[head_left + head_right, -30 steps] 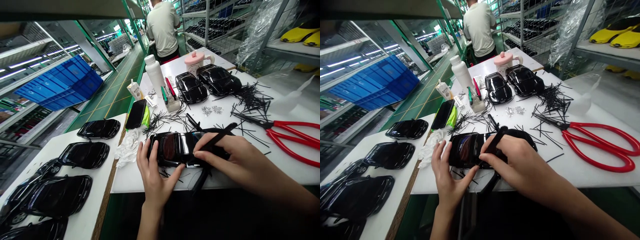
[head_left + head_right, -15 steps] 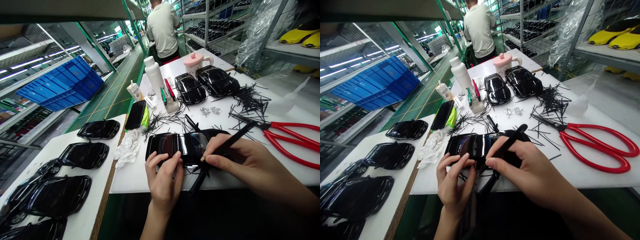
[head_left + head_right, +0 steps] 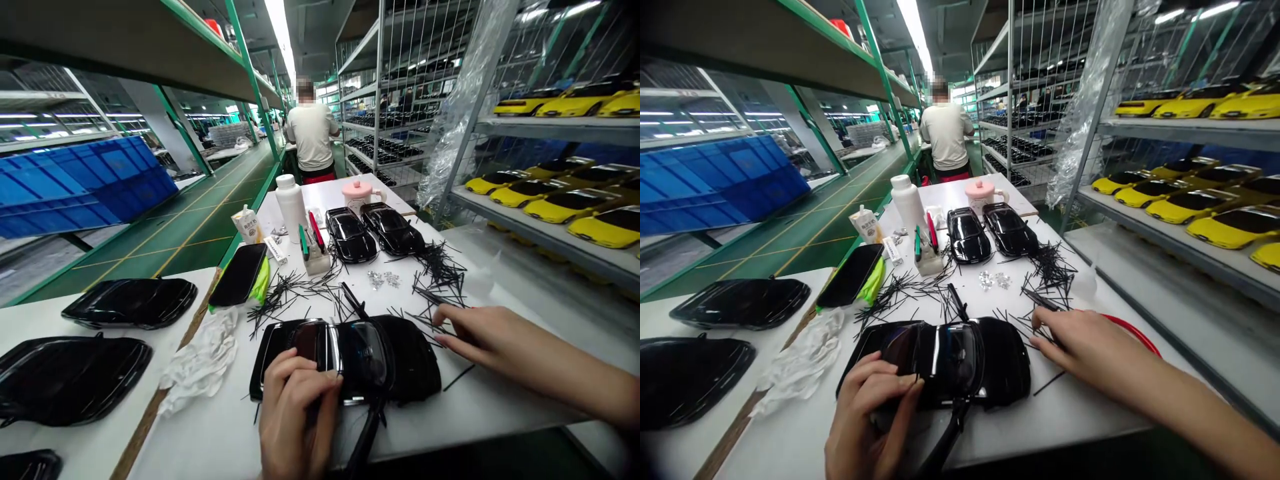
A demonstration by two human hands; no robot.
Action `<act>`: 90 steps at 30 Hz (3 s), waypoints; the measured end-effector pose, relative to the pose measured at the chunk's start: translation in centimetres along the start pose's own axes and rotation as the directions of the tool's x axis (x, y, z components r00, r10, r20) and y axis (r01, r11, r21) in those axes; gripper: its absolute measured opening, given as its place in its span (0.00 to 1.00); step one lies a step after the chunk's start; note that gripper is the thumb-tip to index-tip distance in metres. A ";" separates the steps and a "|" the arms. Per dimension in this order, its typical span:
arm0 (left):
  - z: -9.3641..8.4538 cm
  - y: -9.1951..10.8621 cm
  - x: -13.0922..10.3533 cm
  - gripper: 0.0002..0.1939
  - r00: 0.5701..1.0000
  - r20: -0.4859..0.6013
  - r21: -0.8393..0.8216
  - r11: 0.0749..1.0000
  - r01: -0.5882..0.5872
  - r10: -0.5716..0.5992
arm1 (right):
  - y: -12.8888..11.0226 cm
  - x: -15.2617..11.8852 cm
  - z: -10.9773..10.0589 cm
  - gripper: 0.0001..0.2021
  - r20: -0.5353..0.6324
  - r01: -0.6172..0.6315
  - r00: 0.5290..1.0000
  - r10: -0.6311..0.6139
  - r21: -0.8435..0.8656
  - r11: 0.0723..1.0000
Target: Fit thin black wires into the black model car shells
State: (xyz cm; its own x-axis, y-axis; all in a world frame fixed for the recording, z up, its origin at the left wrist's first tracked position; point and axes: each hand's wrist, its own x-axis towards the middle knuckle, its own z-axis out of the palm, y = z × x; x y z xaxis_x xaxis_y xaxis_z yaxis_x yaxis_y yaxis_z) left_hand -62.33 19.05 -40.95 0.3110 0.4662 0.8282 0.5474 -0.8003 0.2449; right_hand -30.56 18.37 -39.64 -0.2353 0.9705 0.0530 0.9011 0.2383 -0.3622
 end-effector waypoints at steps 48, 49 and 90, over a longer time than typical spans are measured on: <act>-0.9 5.6 2.2 0.08 0.708 0.091 -0.701 0.461 0.545 -0.700 | -10.3 2.9 -1.5 0.11 0.238 -0.027 0.903 -0.357 0.862 0.506; -0.9 5.6 2.2 0.08 0.699 0.097 -0.715 0.439 0.544 -0.709 | -10.7 2.9 -1.3 0.09 0.208 0.035 0.899 -0.384 0.842 0.538; 0.4 3.4 -1.8 0.13 0.978 -0.090 0.102 0.975 0.199 -0.190 | -9.0 0.4 -2.0 0.09 0.212 0.240 0.810 -0.547 0.732 0.638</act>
State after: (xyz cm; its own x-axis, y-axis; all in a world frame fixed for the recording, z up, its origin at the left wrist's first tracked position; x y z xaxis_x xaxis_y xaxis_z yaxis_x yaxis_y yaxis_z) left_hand -60.68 15.65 -41.78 0.1298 0.5741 0.8084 0.6748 -0.6485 0.3523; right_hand -38.01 16.66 -34.53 -0.7608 0.6475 0.0439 0.2523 0.3574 -0.8992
